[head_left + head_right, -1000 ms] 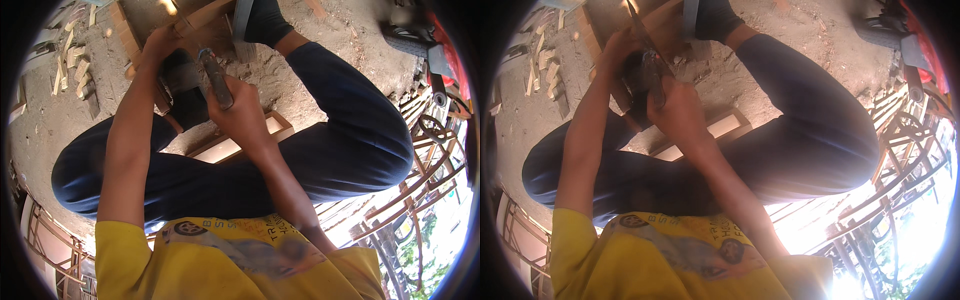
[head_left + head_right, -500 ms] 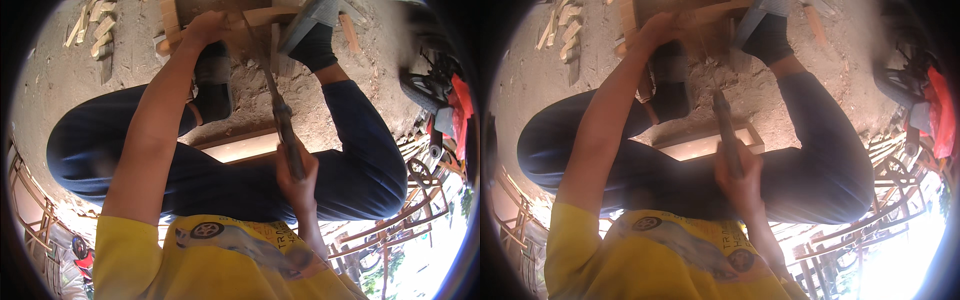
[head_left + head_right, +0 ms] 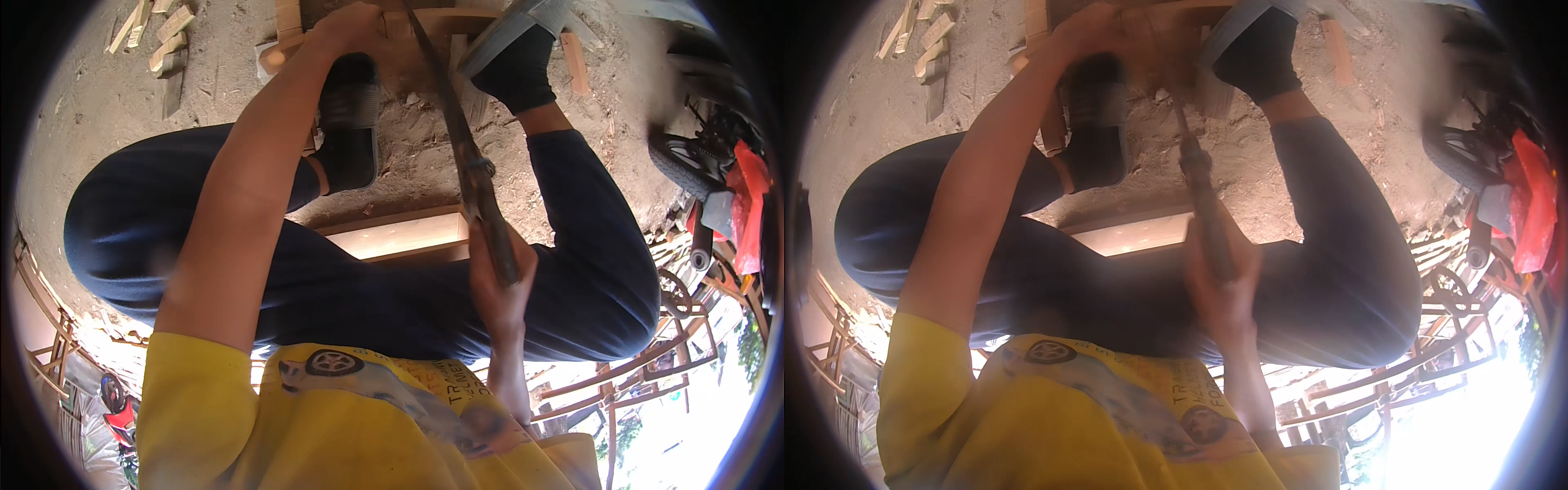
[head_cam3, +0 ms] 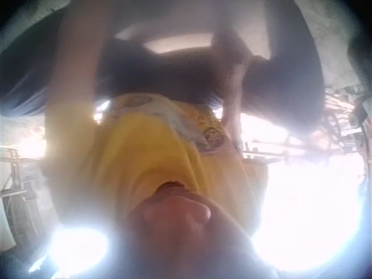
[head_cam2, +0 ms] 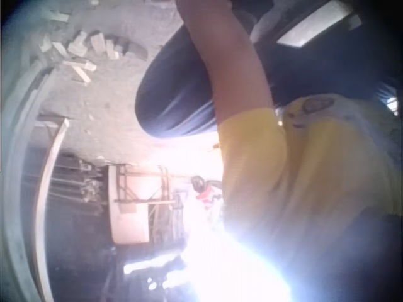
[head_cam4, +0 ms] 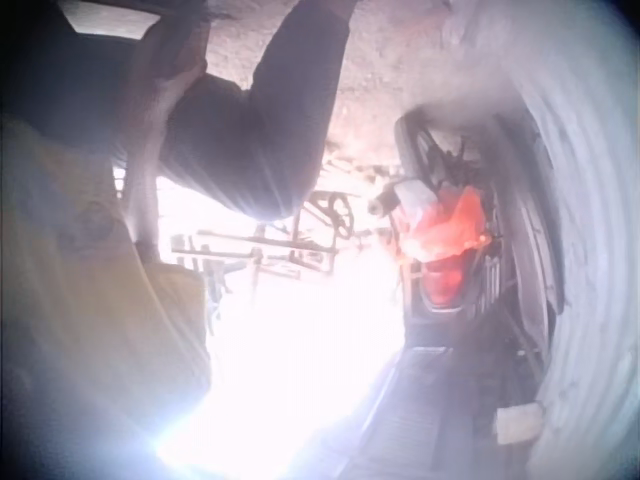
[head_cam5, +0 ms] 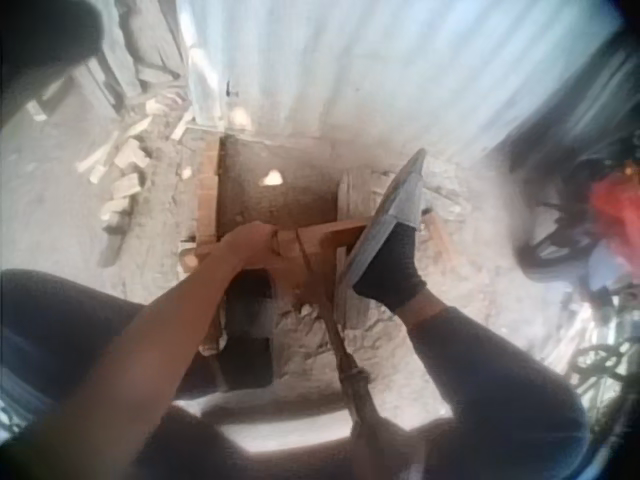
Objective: The person sits on the ground and uses a hand saw to cut a small wooden block held between their feet. They repeatedly saw along marked lines, pause to inspect the cut, and continue sawing until the block is separated into smaller pieces.
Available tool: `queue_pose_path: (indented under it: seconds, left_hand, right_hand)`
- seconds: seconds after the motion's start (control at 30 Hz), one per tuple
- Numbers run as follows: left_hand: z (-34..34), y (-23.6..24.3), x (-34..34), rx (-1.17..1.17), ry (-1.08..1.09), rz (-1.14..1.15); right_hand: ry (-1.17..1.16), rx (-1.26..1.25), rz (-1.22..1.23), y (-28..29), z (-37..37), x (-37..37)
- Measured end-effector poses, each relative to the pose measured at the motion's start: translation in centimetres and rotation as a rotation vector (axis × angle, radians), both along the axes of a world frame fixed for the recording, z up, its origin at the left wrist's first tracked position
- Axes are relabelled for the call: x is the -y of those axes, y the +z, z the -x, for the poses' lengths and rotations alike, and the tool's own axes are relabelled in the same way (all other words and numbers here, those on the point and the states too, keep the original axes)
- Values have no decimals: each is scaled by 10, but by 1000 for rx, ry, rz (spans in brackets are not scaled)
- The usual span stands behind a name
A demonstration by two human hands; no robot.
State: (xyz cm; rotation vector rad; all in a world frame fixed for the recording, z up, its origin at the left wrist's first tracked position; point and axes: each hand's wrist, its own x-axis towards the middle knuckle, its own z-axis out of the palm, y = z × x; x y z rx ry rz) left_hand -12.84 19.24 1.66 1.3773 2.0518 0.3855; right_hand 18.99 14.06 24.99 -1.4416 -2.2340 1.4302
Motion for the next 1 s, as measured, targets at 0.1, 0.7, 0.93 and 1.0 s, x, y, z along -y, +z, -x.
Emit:
queue_pose_path:
  seconds: [0.1, 0.7, 0.93, 1.0]
  left_hand:
    - [0, 34, 9, 102, 20, 111]
    - [25, -45, -9, 264, 86, -108]
    - [-1, -23, 8, -154, 73, -164]
    - [-4, -22, 2, -168, 66, -190]
  right_hand:
    - [-6, 9, -5, -27, 3, 5]
    - [-102, 78, 84, 8, -6, 8]
    - [4, 133, 26, -28, 23, -7]
    - [19, 111, 3, -3, 7, 8]
